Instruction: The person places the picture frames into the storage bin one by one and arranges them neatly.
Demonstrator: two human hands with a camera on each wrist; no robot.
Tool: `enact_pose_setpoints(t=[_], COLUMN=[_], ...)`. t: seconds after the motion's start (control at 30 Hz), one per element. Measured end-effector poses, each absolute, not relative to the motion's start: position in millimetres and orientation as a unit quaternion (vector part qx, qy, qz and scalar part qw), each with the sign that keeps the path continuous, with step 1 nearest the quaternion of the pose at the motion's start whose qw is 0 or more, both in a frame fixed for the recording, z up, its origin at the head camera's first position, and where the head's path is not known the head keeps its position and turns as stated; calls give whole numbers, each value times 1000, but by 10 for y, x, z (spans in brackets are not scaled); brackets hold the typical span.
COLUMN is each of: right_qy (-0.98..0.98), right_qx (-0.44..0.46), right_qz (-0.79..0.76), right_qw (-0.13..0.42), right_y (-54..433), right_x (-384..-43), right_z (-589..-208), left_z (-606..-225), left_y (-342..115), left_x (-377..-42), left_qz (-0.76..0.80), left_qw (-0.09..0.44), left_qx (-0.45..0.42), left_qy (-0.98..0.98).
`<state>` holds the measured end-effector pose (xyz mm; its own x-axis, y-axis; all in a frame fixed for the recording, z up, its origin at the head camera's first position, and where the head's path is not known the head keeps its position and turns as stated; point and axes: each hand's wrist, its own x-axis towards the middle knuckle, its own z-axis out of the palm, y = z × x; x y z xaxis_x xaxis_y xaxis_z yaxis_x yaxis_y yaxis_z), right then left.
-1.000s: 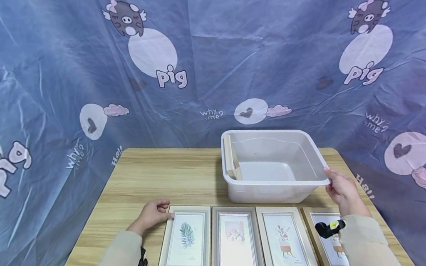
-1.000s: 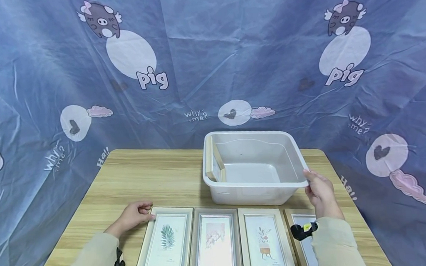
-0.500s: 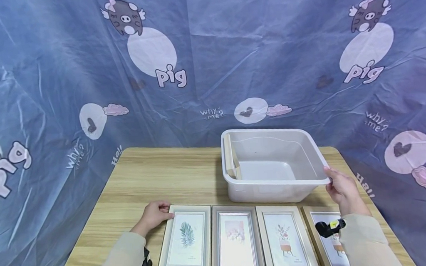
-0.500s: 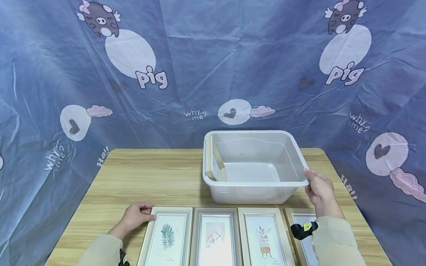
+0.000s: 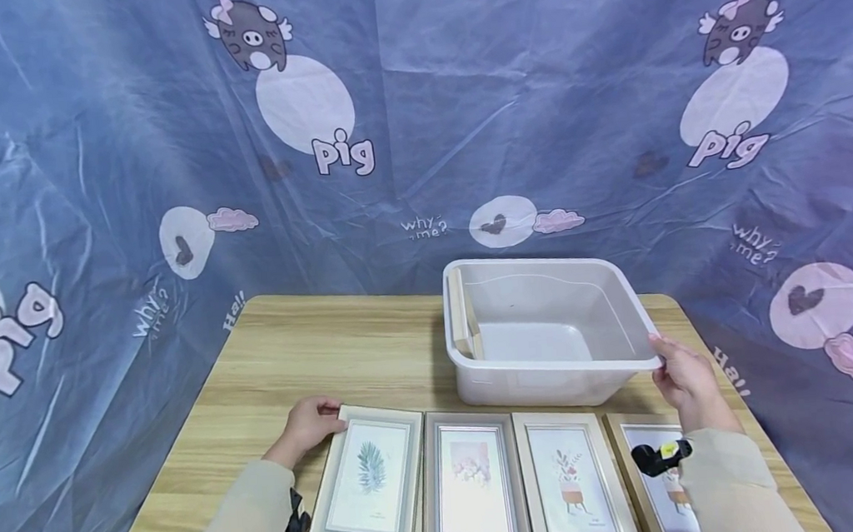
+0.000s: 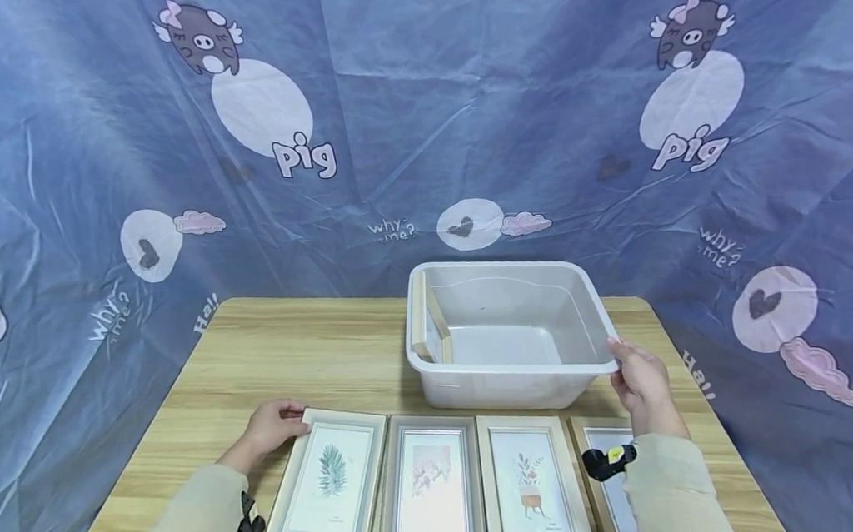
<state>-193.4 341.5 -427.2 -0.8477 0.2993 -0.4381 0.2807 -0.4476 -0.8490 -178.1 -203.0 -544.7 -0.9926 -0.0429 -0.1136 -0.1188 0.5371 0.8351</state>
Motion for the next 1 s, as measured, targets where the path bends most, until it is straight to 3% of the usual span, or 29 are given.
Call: enact_pose_setpoints(t=[0.43,0.73,1.0], right_qy=[-528,-537,-530], right_qx=[-283,-267,-287], right_qz=[801,800,798], right_qw=[1,-2,-7], right_y=[3408,3411,3398], right_x=[-1936,-1919,-1923], right_z=[-4269,-4267,-4239], left_z=[-5312,-5032,-4810], left_y=[-2202,-2376,-2466], left_x=[-1916,-2021,-2066], left_qz=[582,605,646], left_qw=[121,183,225], left_qx=[-46,49,71], left_qy=[803,774,726])
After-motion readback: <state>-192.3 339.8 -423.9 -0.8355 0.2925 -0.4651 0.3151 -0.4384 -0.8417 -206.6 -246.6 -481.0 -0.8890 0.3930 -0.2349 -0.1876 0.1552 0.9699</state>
